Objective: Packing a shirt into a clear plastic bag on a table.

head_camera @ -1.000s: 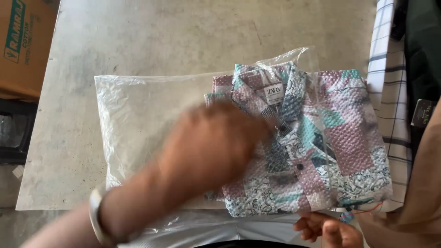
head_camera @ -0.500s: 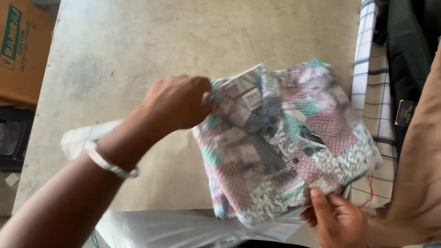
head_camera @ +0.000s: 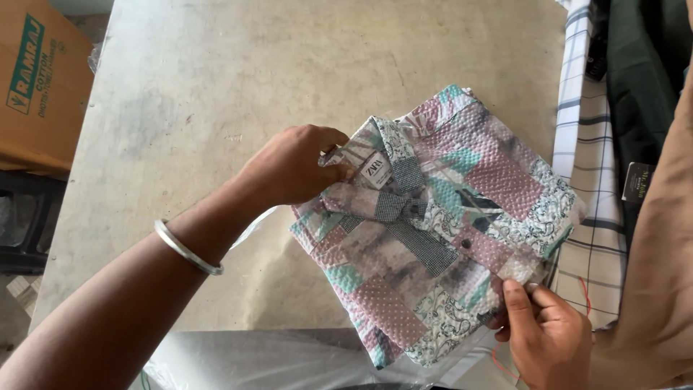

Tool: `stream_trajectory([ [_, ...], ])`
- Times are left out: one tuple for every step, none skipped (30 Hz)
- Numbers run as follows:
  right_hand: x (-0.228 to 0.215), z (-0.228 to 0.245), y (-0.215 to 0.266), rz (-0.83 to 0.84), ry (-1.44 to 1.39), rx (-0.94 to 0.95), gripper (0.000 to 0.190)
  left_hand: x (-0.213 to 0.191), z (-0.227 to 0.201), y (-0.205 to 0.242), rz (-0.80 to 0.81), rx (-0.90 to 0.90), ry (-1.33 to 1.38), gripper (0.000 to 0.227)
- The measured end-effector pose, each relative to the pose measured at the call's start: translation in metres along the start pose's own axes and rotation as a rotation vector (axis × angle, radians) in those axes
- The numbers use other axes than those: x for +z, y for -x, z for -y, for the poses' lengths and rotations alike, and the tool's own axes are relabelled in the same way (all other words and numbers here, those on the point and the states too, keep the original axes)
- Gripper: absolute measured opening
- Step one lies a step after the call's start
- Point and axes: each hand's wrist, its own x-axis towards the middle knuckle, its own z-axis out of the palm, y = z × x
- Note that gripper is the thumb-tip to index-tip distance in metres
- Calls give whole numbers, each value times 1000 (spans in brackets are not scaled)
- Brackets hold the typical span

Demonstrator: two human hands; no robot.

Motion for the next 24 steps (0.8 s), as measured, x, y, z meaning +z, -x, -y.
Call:
stream_trajectory([
  [1,2,0,-20,17,-18,35,-1,0,0,-5,-37,-16,45],
  [0,-1,-1,-20,18,-19,35,-3,0,1,-6,-37,-15,45],
  [1,-3,-2,-3,-10,-39,34,-6,0,2,-2,-47,-9,44],
  [2,-5,-4,14,-37,-59,34,-8,1,3,1,-56,-3,43],
  [2,-4,-4,19,-36,-59,34,-7,6,2,0,-62,-2,43],
  [2,-3,-3,18,-60,-50,33,-6,11,2,18,-57,8,40],
  [2,-2,-3,15,-84,-39,32,-4,15,0,37,-50,18,37],
  [2,-1,-3,17,-82,-38,32,-5,16,0,38,-53,19,37],
  [2,0,-3,11,-43,-21,35,-6,17,-1,56,-43,36,35],
  [2,0,-3,4,-4,-4,39,-6,17,-2,75,-33,53,34],
  [3,1,-2,2,-4,-5,39,-4,19,-4,75,-32,53,34],
  [4,1,-2,-5,-12,-17,39,-2,20,-6,98,-47,79,36],
  [5,2,-1,-14,-20,-30,40,-1,22,-8,121,-62,105,38],
  [6,3,-1,-16,-21,-31,40,-2,17,-9,119,-59,104,38],
  [6,3,-1,-26,-14,-55,39,-3,13,-8,144,-115,163,44],
  [6,4,0,-36,-6,-79,38,-4,9,-8,168,-171,221,50],
  [6,-3,-3,-37,-6,-81,38,-5,4,-9,166,-169,221,50],
  [7,-11,-6,-4,-107,-92,33,-6,-1,-10,156,-218,275,55],
  [7,-18,-9,28,-209,-102,31,-7,-6,-11,146,-266,327,61],
  [7,-22,-11,26,-209,-103,31,-6,-5,-12,146,-264,327,61],
  [7,-26,-13,97,-266,-187,30,-4,-6,-14,118,-277,380,65],
  [6,-30,-16,169,-322,-272,33,-3,-6,-15,89,-290,433,73],
  [10,-16,-13,166,-323,-274,33,-4,-7,-16,89,-286,432,73],
  [13,-1,-10,161,-320,-244,36,-4,-8,-16,90,-277,468,68],
])
